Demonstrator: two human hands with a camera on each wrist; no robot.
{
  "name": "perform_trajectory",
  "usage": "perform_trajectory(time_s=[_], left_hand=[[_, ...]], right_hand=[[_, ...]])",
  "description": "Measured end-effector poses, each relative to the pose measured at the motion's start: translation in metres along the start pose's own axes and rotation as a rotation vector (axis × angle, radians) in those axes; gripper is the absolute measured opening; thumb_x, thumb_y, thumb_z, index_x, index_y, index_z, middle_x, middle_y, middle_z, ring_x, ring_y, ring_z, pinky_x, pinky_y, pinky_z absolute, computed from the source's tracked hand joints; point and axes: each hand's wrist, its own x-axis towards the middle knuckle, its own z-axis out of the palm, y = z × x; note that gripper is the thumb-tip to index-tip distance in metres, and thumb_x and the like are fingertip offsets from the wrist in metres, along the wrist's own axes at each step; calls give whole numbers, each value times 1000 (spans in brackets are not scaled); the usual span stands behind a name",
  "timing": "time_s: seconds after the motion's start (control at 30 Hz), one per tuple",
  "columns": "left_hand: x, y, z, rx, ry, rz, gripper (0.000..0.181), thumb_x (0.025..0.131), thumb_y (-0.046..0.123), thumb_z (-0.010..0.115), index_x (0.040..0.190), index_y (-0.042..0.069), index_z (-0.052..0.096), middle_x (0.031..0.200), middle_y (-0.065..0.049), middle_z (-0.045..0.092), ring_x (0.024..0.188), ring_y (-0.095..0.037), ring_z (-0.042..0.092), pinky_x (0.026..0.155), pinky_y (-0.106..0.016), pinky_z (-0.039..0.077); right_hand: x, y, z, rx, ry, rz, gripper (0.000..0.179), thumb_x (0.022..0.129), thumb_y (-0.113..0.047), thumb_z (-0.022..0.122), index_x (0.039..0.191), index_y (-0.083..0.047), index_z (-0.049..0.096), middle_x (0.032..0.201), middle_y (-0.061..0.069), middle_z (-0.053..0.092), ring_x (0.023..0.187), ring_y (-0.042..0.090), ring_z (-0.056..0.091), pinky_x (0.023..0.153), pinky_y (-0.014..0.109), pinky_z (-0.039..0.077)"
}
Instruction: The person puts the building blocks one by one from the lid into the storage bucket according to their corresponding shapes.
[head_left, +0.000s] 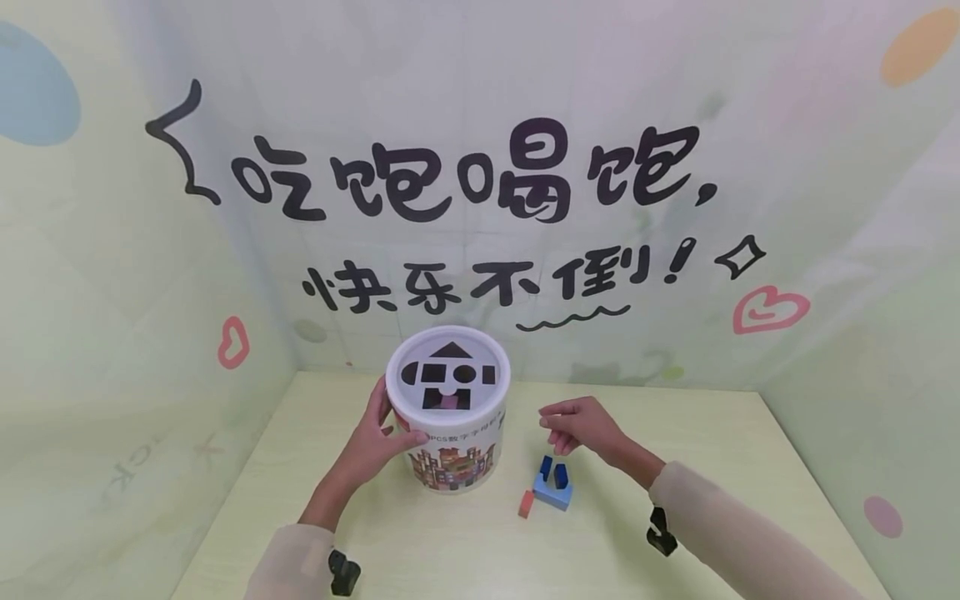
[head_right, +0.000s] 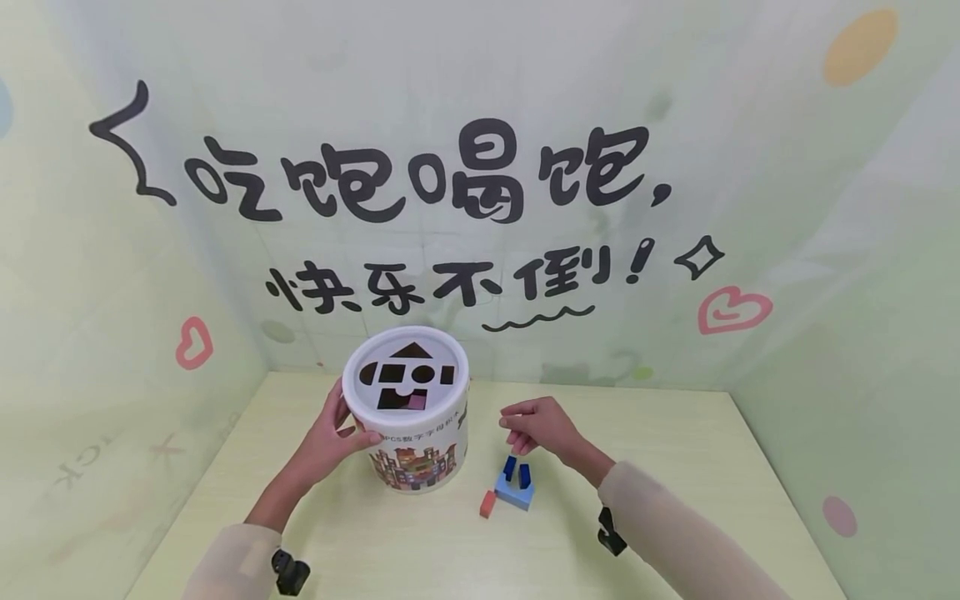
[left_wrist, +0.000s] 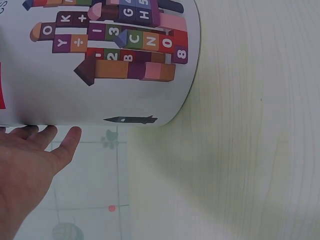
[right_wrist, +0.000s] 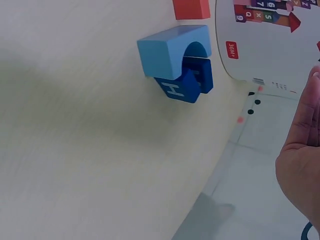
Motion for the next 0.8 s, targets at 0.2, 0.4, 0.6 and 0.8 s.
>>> perform_trajectory(time_s=[0.2,0.4,0.6,0.8], left_hand=[[1,0,0,-8,-1,6,103,79,24,81,154,36,12,161,-6,24,147,-38,17,103,-73,29],[1,2,0,-14,-6,6,103,79,23,81,154,36,12,161,-6,24,147,-38,17,103,-73,28],[0,3,0,-15,-3,-1,103,79,22,81,154,36,12,160,-6,24,147,-38,18,104,-72,28],[1,2,0,-7,-3,-3,103,79,24,81,154,35,12,160,-4,25,147,-38,18,104,-72,29]], right_hand=[[-8,16,2,12,-15,13,44,90,-24,70,121,7,64,72,14,69,56,17,66,60,32,59],[-16,26,3,15,-10,43,44,90,-23,69,120,8,63,73,14,69,55,17,65,59,31,59],[-21,39,4,15,-12,66,42,90,-21,69,119,8,64,70,9,68,55,15,65,58,31,59],[-28,51,4,0,-5,79,36,91,-20,68,115,7,65,68,6,66,56,14,63,58,31,58]])
